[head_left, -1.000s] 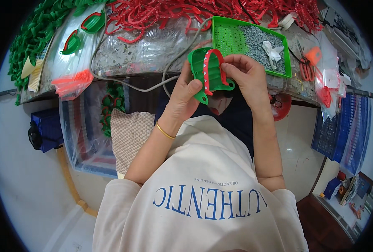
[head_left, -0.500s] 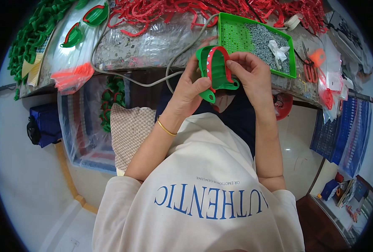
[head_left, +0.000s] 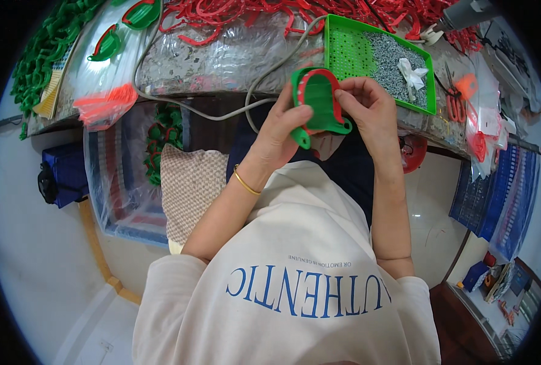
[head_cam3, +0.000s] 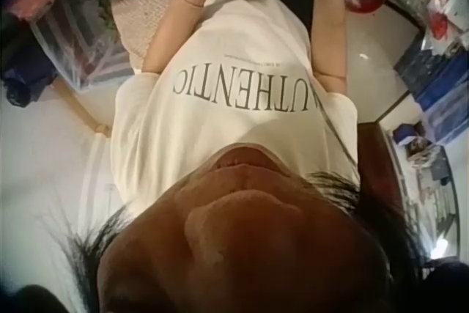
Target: Manually picking up small white components from a tray and inserting them into green and red plastic housings before using a handheld tool to secure them.
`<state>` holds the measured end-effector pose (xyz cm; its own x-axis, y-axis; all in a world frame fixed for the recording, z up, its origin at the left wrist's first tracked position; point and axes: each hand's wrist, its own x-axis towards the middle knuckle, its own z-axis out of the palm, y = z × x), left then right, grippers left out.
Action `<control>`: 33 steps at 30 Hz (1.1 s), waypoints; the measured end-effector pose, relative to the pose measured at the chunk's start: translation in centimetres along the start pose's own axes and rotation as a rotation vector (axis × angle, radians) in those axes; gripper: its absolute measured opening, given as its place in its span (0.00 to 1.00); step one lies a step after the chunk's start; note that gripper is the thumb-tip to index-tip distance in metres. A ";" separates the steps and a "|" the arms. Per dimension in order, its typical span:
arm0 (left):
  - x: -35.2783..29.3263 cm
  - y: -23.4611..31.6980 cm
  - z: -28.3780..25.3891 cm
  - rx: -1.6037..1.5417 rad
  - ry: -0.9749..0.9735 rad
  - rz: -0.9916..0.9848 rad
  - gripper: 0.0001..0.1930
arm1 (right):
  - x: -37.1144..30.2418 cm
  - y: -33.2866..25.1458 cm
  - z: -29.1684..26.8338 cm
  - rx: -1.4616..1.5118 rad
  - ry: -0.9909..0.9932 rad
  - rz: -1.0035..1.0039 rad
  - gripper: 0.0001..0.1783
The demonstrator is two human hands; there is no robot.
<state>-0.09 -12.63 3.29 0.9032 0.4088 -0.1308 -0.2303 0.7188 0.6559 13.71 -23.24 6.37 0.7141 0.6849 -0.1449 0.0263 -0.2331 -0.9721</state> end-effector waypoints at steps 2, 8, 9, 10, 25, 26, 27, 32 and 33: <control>-0.6 0.2 -0.8 -0.309 -0.120 -0.177 0.38 | -0.3 -0.1 -0.8 0.182 -0.163 0.035 0.12; -1.2 -2.4 -0.9 -0.710 -0.194 -0.272 0.41 | -1.2 0.3 -1.1 0.304 -0.265 0.066 0.19; -1.2 -2.4 -0.7 -0.769 -0.160 -0.282 0.41 | -1.2 0.1 -1.7 0.157 -0.186 0.004 0.18; -1.2 -2.3 -0.6 -0.769 -0.179 -0.282 0.41 | -0.6 -0.3 -2.5 -0.164 0.068 -0.190 0.17; -1.3 -3.7 1.5 -0.478 -0.298 -0.369 0.43 | 15.5 -14.6 -12.8 0.005 -0.113 -0.701 0.20; -1.3 -3.8 1.4 -0.484 -0.285 -0.376 0.43 | 15.4 -14.6 -13.1 -0.106 -0.199 -0.685 0.22; -1.1 -3.8 1.2 -0.471 -0.269 -0.392 0.45 | 14.5 -14.7 -12.4 -0.094 -0.193 -0.626 0.25; -1.3 -4.0 0.9 -0.482 -0.295 -0.380 0.40 | 11.3 -16.1 -9.2 0.104 -0.374 -0.578 0.33; -1.2 -4.1 0.8 -0.488 -0.294 -0.389 0.40 | 10.8 -16.4 -8.7 0.189 -0.507 -0.581 0.35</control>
<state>0.05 -16.56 1.38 0.9981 -0.0500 -0.0365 0.0559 0.9814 0.1839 27.05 -18.05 22.38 0.2161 0.9022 0.3731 0.1451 0.3483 -0.9261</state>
